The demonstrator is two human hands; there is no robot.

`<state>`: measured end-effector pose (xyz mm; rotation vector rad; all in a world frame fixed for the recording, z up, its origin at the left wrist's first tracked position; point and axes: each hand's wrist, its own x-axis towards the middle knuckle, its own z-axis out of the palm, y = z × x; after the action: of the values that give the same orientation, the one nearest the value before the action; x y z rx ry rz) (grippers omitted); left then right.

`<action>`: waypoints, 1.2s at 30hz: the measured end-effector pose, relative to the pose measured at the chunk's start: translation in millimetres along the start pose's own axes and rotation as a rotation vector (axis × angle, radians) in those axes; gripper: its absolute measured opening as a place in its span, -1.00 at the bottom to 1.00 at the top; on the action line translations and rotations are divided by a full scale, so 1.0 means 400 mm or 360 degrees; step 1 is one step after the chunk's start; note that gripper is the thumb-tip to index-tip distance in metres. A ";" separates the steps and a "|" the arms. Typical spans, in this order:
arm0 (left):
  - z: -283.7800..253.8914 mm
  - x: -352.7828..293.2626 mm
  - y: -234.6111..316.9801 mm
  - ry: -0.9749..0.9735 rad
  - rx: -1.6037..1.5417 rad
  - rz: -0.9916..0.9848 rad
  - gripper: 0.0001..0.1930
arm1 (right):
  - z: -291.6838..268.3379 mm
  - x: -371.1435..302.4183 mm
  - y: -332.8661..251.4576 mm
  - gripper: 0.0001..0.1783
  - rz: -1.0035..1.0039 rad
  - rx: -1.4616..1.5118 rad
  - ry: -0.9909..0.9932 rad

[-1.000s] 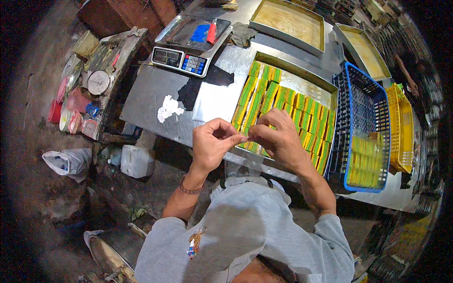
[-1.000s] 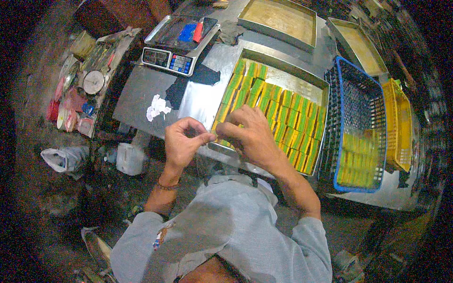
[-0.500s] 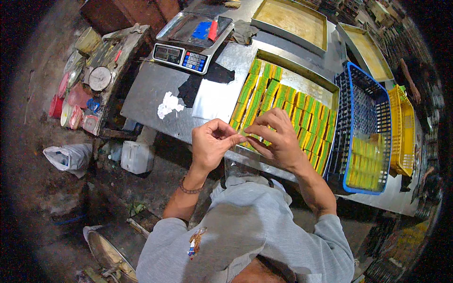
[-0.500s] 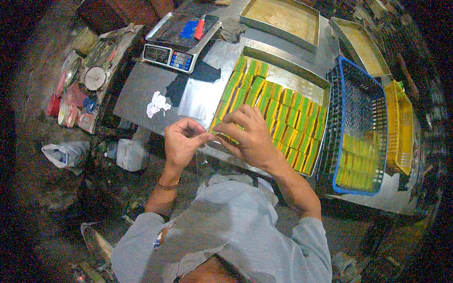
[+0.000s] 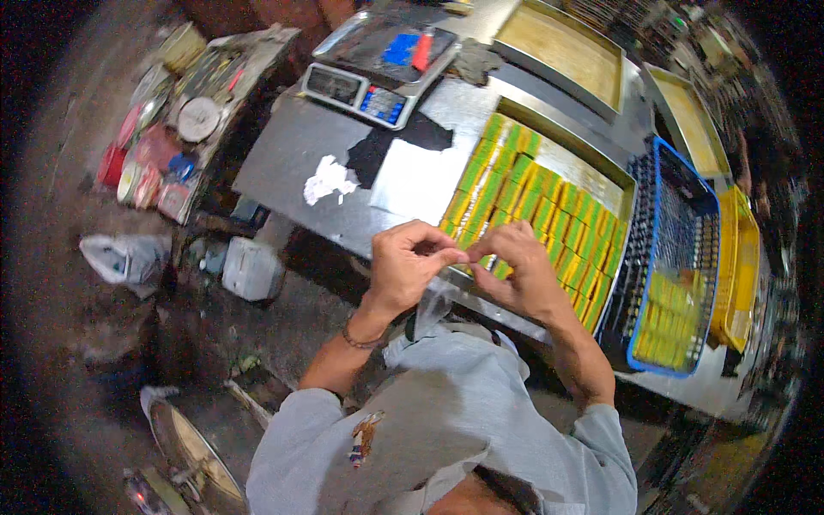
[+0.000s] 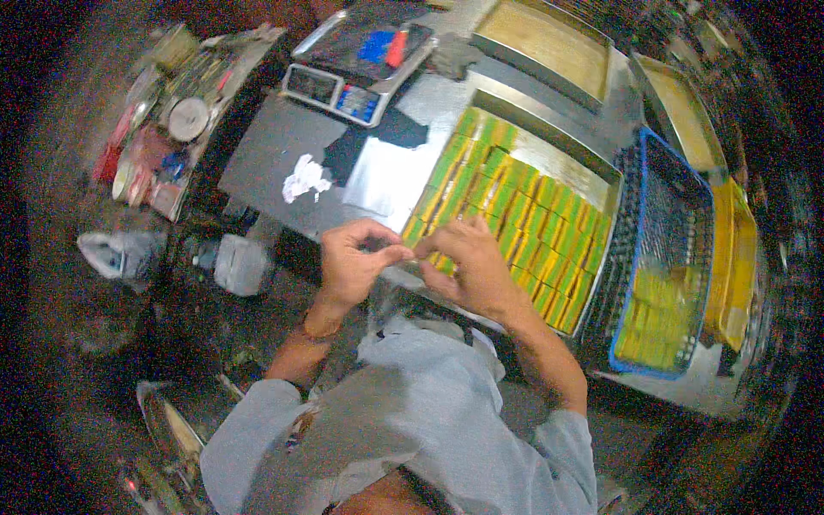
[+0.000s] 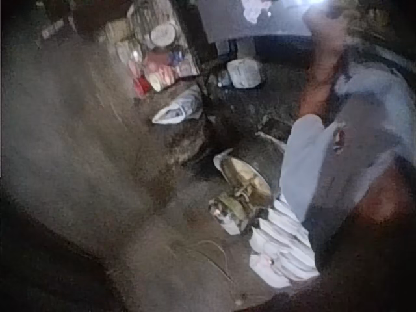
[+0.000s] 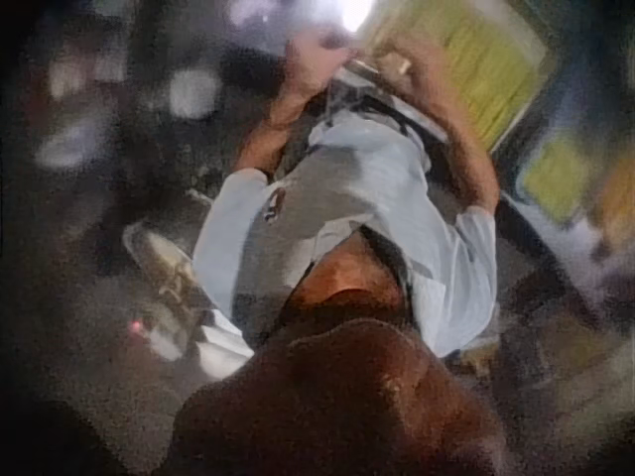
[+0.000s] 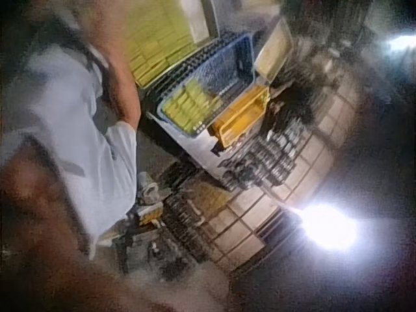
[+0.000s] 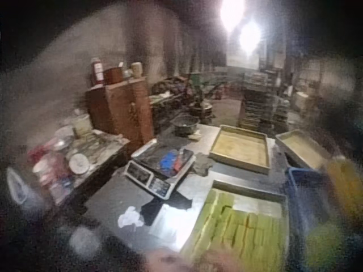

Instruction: The person wraps rectangular yellow-green food bars in clear plastic film, seals each piece, and places them into a blue basket. The person repeats this process for multiple bars taken from a metal tray on the table.

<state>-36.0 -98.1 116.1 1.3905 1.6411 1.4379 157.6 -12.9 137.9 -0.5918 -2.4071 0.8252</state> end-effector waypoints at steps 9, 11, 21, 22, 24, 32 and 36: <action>-0.103 -0.031 -0.109 0.0070 0.0048 0.0376 -0.78 | 0.113 0.090 -0.015 -0.62 0.0458 0.0430 -0.0635; -0.143 -0.044 -0.136 0.0010 0.0216 0.0415 -0.73 | 0.142 0.122 -0.024 -0.63 0.0333 0.0417 -0.0803; -0.328 -0.043 -0.168 0.0164 0.0663 0.0610 -0.51 | 0.336 0.209 0.002 -0.51 0.0031 0.0079 -0.1214; -0.324 -0.046 -0.182 0.0494 0.0502 0.0381 -0.40 | 0.315 0.223 -0.020 -0.48 0.0017 0.0036 -0.1094; -0.293 -0.063 -0.264 0.0939 -0.0149 -0.0119 -0.05 | 0.271 0.257 -0.062 -0.35 0.0107 -0.0181 -0.1163; -0.131 0.047 -0.276 0.0109 -0.2445 -0.0961 -0.50 | 0.228 0.199 -0.049 -0.33 0.0081 -0.0415 -0.1061; -0.060 0.085 -0.268 0.0133 -0.2109 -0.1119 -0.71 | 0.157 0.206 -0.046 -0.30 0.0287 -0.0442 -0.1098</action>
<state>-104.2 -63.9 30.0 -0.0047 0.6785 1.5623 52.5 -7.7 134.6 -0.7253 -3.1698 0.8781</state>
